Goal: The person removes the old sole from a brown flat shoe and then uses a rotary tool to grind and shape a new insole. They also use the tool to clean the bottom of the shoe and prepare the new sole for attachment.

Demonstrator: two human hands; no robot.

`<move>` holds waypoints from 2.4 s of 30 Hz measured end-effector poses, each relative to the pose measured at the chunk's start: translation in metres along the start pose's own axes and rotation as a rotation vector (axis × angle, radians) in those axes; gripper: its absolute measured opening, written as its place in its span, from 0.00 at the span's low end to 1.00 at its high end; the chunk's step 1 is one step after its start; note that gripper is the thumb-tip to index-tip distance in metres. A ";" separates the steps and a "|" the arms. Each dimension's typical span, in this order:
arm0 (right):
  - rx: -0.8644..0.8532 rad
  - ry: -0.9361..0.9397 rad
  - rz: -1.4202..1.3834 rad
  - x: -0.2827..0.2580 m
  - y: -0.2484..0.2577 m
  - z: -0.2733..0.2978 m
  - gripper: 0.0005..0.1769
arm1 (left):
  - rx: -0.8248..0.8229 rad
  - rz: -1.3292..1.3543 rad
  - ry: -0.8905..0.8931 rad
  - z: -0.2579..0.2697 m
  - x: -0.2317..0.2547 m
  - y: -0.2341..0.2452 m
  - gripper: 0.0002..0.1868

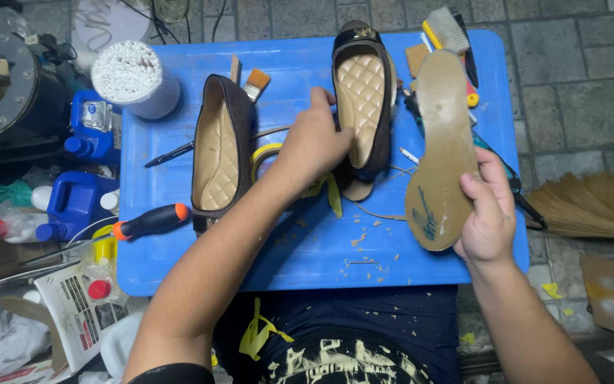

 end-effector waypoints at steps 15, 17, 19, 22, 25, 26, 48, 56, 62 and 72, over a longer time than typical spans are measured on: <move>-0.188 -0.053 0.003 0.019 -0.043 -0.005 0.25 | 0.403 -0.130 -0.424 0.062 0.045 0.074 0.09; -0.218 -0.028 0.022 0.016 -0.049 -0.004 0.26 | 0.242 0.078 -0.350 0.069 0.060 0.044 0.15; -0.269 -0.035 0.050 0.014 -0.055 -0.005 0.26 | 0.147 0.156 -0.370 0.072 0.072 0.024 0.24; -0.268 -0.056 0.291 0.005 -0.047 -0.012 0.21 | -0.002 0.275 -0.319 0.068 0.069 -0.002 0.28; -0.128 0.131 1.005 -0.041 -0.019 -0.031 0.22 | -0.026 0.233 -0.267 0.068 0.054 -0.011 0.28; -0.108 0.309 1.313 -0.061 -0.020 -0.035 0.24 | -0.037 0.198 -0.269 0.068 0.050 -0.014 0.27; -0.011 -0.306 0.239 -0.040 0.038 -0.059 0.16 | -0.295 0.674 -0.266 0.114 0.102 -0.092 0.34; 0.072 -0.316 0.003 0.003 0.012 -0.050 0.27 | -0.244 0.632 -0.172 0.096 0.080 -0.089 0.37; 0.028 -0.257 0.205 -0.022 0.025 -0.048 0.23 | -0.062 -0.081 -0.338 0.080 0.076 -0.054 0.33; -0.165 0.296 1.398 -0.117 0.045 -0.045 0.33 | 0.124 -0.227 -0.214 0.034 0.032 -0.042 0.24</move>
Point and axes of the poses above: each hand's wrist, its own z-axis away from the middle knuckle, its own y-axis out of the back of the hand, x = y × z, the point moved 8 cm from there along -z, towards the middle knuckle, and after that the axes turned 3 degrees about z, right-handed, at the moved point
